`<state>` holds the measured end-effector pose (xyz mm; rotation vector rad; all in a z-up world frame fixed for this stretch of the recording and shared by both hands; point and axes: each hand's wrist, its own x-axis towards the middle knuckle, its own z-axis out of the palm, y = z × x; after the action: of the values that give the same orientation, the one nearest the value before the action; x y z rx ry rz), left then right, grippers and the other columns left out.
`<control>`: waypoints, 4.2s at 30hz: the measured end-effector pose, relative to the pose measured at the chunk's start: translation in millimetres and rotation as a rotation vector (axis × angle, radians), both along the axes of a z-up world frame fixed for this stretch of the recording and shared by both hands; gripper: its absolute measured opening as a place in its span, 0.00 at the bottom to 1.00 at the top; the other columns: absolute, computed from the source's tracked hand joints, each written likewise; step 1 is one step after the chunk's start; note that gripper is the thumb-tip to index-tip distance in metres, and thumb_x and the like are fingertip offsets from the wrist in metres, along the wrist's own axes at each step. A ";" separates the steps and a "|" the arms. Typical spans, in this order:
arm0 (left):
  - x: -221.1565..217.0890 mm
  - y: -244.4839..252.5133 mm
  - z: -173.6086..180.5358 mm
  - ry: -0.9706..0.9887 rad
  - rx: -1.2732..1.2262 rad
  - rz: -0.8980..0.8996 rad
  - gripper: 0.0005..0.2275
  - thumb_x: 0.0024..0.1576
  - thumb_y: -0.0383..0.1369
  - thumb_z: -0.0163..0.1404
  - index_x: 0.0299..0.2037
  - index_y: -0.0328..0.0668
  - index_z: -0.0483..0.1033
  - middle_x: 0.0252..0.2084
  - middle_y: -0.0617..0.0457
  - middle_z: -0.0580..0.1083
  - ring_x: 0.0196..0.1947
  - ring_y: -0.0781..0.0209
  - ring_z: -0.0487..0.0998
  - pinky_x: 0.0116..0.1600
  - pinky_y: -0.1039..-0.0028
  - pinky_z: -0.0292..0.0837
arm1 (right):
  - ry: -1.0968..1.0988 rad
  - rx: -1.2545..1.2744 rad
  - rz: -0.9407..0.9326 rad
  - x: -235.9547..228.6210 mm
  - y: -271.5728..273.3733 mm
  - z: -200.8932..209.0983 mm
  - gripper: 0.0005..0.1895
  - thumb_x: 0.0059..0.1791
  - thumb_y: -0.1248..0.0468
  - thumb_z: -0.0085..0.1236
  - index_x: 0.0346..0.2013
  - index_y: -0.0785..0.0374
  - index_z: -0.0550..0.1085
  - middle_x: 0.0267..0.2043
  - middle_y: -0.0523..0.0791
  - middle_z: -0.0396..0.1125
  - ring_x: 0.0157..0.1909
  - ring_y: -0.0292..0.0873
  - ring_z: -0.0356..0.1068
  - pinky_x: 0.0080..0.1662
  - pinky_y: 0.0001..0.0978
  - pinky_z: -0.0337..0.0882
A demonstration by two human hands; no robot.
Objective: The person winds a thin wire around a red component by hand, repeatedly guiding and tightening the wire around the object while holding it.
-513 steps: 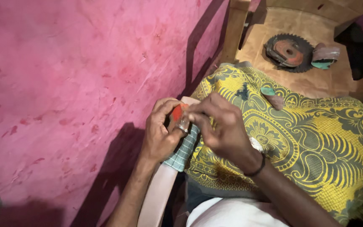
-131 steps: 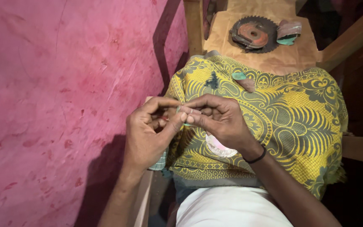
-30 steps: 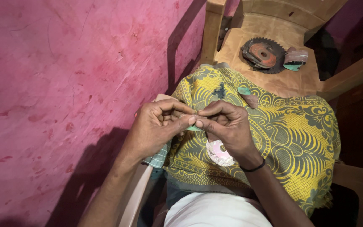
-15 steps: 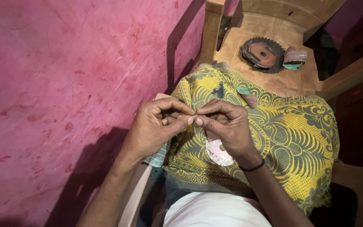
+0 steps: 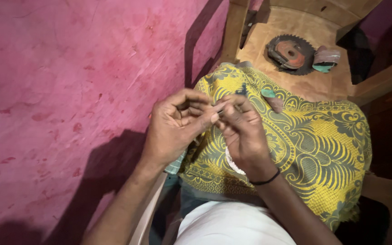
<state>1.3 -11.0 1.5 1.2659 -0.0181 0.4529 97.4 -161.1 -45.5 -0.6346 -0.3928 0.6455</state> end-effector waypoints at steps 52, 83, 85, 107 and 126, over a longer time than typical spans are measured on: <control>-40.5 47.3 -29.9 0.027 1.057 0.357 0.29 0.40 0.44 0.72 0.52 0.44 0.79 0.56 0.50 0.69 0.61 0.45 0.67 0.65 0.56 0.65 | -1.321 -0.861 -0.275 -50.9 17.1 54.8 0.08 0.50 0.71 0.64 0.44 0.65 0.80 0.31 0.45 0.68 0.31 0.36 0.66 0.34 0.29 0.66; -40.7 63.6 -49.6 -0.126 0.981 0.194 0.24 0.45 0.33 0.65 0.54 0.45 0.78 0.59 0.52 0.69 0.63 0.46 0.64 0.68 0.57 0.66 | -1.119 -0.846 -0.227 -59.0 6.9 34.4 0.08 0.52 0.73 0.64 0.46 0.68 0.80 0.36 0.45 0.70 0.37 0.33 0.71 0.40 0.22 0.73; -39.2 61.1 -50.5 -0.124 0.962 0.181 0.24 0.44 0.32 0.64 0.54 0.45 0.78 0.59 0.52 0.69 0.63 0.46 0.64 0.68 0.57 0.65 | -1.163 -0.826 -0.255 -61.0 6.2 37.1 0.08 0.52 0.73 0.63 0.46 0.68 0.80 0.36 0.45 0.70 0.38 0.34 0.73 0.42 0.22 0.75; -41.4 54.7 -44.7 -0.074 1.000 0.250 0.23 0.46 0.34 0.65 0.54 0.46 0.78 0.58 0.54 0.69 0.62 0.48 0.64 0.66 0.58 0.68 | -1.522 -0.832 -0.429 -65.0 18.2 51.4 0.03 0.50 0.70 0.63 0.39 0.66 0.79 0.31 0.47 0.71 0.32 0.41 0.71 0.42 0.38 0.63; -68.4 62.0 -46.4 0.100 0.653 0.240 0.50 0.38 0.40 0.71 0.72 0.40 0.56 0.69 0.43 0.64 0.69 0.47 0.68 0.71 0.61 0.65 | -1.656 -0.918 -0.388 -37.9 32.8 53.8 0.09 0.43 0.70 0.71 0.38 0.62 0.83 0.33 0.48 0.75 0.32 0.44 0.75 0.33 0.34 0.68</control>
<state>-67.1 51.0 -44.9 1.9446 0.0779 0.6168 59.5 -128.3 8.3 -2.0358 -1.4777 -0.2930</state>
